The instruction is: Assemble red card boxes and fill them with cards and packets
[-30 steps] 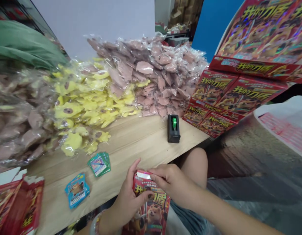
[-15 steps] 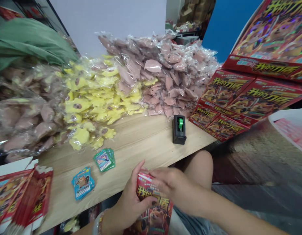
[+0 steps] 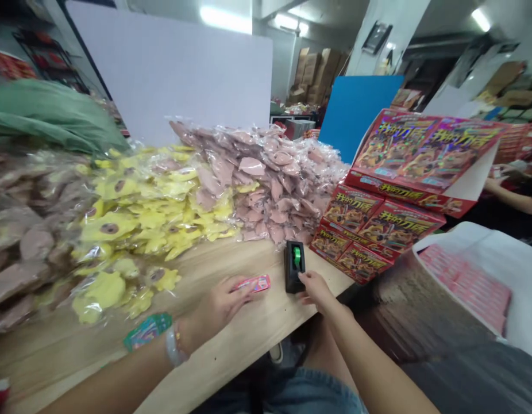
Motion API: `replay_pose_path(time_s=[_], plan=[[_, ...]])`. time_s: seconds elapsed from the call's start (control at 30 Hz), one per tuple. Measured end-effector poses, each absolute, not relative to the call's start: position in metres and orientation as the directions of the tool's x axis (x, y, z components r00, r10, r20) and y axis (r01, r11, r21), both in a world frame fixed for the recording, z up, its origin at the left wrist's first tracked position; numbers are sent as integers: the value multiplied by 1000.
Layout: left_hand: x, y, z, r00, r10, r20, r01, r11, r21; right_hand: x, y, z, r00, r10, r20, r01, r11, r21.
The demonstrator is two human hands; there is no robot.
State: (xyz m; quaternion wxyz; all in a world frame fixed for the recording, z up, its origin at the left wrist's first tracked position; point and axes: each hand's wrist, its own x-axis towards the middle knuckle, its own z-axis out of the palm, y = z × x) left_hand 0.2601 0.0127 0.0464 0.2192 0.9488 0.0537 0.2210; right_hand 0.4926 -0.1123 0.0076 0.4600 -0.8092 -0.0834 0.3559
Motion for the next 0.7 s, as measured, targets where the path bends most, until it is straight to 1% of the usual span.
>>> replay_pose_path(time_s=[0.07,0.1,0.17,0.23,0.3,0.4,0.43,0.53,0.6,0.63,0.7], plan=[[261,13,36,903,184,387,9,-912,411,494,-106,3,684,452,-572,-276,-565,-777],[260,14,35,904,175,391,9,-920,391,494,-106,2,674,452,-584,-304,-551,-777],[256,18,37,911,160,379,7,-927,375,490,-112,-1,680,474,-559,-323,-491,-809],[254,23,41,927,167,336,11,-907,421,482,-123,-7,718,500,-484,-295,-412,-862],[254,29,42,941,168,294,8,-879,476,471,-136,-15,768,502,-399,-233,-361,-903],[257,30,39,934,241,262,82,-863,499,448,-149,-15,810,493,-319,-145,-360,-922],[259,28,38,929,277,247,124,-858,498,438,-149,-10,803,512,-305,-124,-358,-926],[262,19,35,907,364,212,224,-843,489,401,-129,14,689,676,-262,-104,-265,-959],[261,14,34,904,376,204,234,-834,500,375,-106,27,630,736,-247,-123,-220,-968],[259,14,34,904,374,206,223,-824,520,365,-95,29,634,731,-250,-126,-221,-967],[254,17,32,908,361,212,175,-788,590,355,-79,25,693,673,-260,-102,-266,-959]])
